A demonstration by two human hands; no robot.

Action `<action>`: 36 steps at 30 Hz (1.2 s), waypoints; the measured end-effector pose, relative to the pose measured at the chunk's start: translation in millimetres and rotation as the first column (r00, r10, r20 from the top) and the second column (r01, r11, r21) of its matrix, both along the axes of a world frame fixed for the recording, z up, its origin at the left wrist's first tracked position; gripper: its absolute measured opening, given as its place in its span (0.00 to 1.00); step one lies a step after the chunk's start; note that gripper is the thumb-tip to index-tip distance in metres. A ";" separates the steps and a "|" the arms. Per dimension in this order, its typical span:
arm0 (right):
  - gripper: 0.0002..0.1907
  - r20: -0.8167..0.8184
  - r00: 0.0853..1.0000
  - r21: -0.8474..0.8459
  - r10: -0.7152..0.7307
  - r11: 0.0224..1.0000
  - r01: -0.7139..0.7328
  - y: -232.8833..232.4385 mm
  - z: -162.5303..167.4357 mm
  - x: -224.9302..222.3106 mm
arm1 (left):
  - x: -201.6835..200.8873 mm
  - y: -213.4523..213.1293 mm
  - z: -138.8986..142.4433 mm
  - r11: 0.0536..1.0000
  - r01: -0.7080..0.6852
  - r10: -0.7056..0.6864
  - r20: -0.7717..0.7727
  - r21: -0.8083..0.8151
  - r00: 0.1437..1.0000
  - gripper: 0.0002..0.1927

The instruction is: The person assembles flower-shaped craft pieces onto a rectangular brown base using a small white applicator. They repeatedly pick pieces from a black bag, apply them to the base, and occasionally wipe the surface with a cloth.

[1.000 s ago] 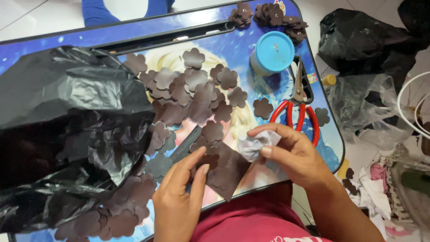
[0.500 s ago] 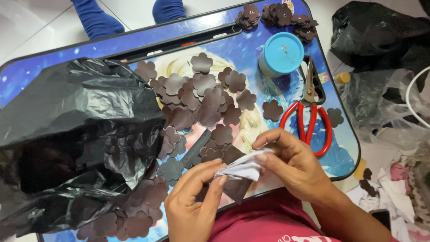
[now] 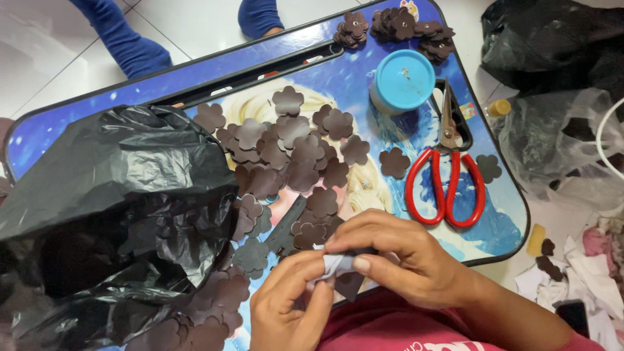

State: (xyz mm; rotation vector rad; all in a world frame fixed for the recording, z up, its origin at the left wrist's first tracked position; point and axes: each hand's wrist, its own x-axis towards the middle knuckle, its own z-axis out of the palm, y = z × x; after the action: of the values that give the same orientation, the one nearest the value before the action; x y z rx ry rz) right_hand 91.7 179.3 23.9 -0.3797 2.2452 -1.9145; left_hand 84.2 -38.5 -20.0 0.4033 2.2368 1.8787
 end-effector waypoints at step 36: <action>0.13 0.082 0.986 -0.040 -0.145 0.988 0.149 -3.7 -23.3 23.5 | -4.8 1.3 26.3 0.986 -0.156 0.157 -0.018 0.052 0.987 0.13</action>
State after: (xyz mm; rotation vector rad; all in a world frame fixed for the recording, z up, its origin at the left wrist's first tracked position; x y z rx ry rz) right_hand 115.1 175.6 0.6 -0.1448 2.2389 -2.0176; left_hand 79.4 -37.3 6.3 0.2637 2.3004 2.0197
